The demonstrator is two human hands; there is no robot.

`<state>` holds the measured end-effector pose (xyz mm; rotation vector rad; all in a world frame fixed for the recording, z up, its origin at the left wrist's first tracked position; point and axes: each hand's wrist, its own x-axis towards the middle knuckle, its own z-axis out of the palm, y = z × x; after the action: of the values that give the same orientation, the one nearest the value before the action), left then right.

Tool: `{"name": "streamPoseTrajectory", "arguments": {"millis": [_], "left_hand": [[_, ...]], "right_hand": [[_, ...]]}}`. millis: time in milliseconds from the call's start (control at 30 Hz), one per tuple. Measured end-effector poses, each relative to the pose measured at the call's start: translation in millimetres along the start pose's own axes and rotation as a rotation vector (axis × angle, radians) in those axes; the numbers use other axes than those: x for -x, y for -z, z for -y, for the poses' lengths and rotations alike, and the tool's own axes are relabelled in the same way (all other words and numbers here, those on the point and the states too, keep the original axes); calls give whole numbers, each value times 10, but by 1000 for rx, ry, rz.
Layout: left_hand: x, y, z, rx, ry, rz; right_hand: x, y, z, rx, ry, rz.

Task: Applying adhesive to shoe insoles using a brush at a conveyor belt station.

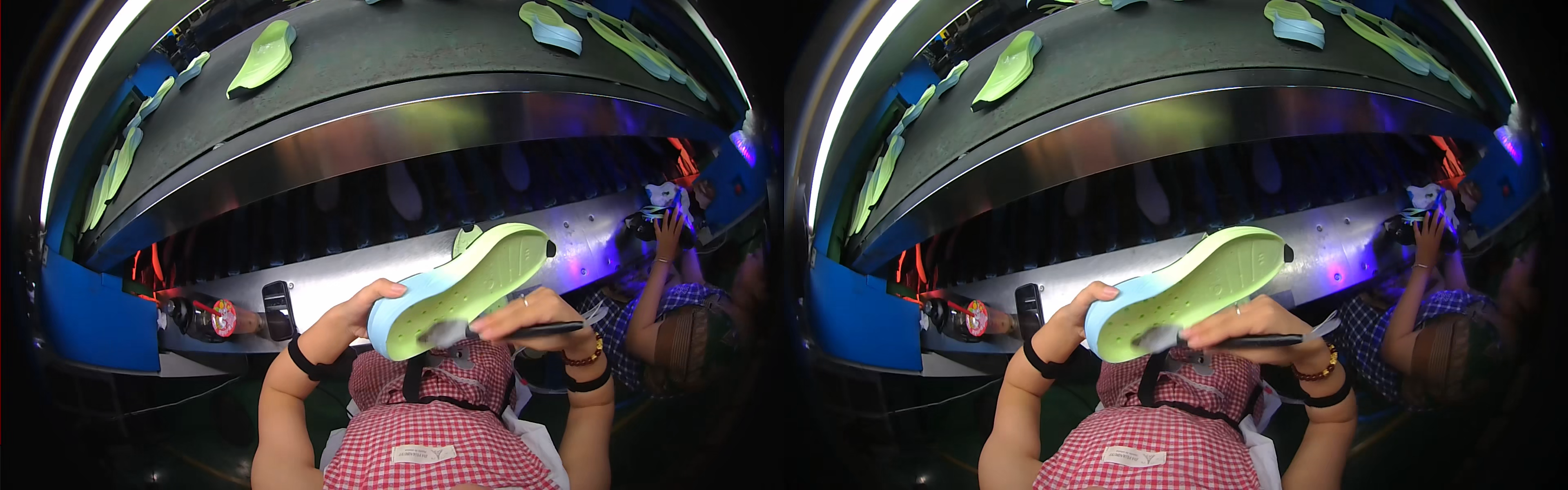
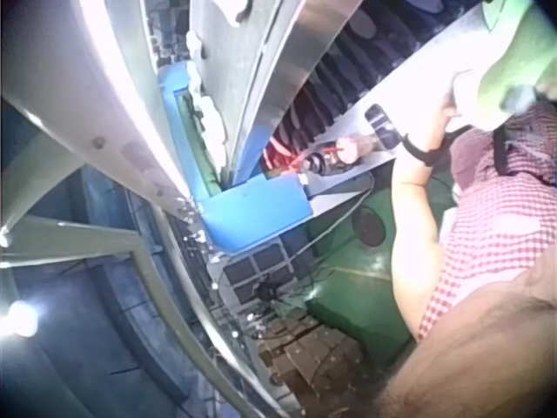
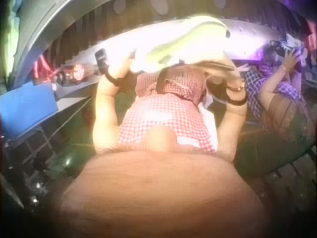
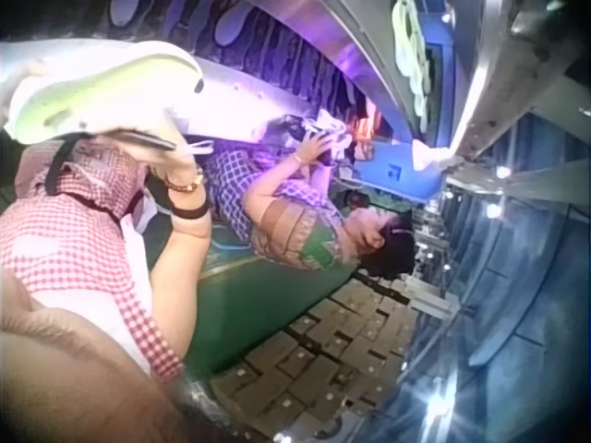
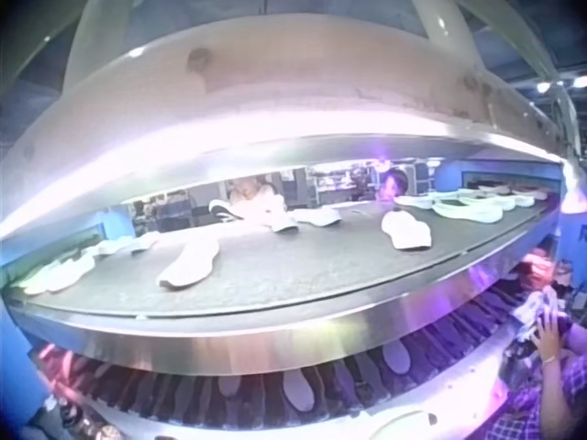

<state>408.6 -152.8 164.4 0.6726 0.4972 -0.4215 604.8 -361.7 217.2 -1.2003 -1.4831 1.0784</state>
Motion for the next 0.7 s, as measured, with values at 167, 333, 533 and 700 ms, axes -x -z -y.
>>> {"name": "streamPoseTrajectory", "arguments": {"millis": [167,333,533,700], "left_hand": [[30,104,81,105,-148,-33],[153,127,101,310,-288,39],[270,346,212,407,-400,107],[301,724,274,723,-396,475]], "right_hand": [[96,-5,-31,36,-25,51],[86,-88,-94,-26,5,-216],[205,-113,-119,-126,-150,-334],[184,-220,-105,-27,-80,-212]]}}
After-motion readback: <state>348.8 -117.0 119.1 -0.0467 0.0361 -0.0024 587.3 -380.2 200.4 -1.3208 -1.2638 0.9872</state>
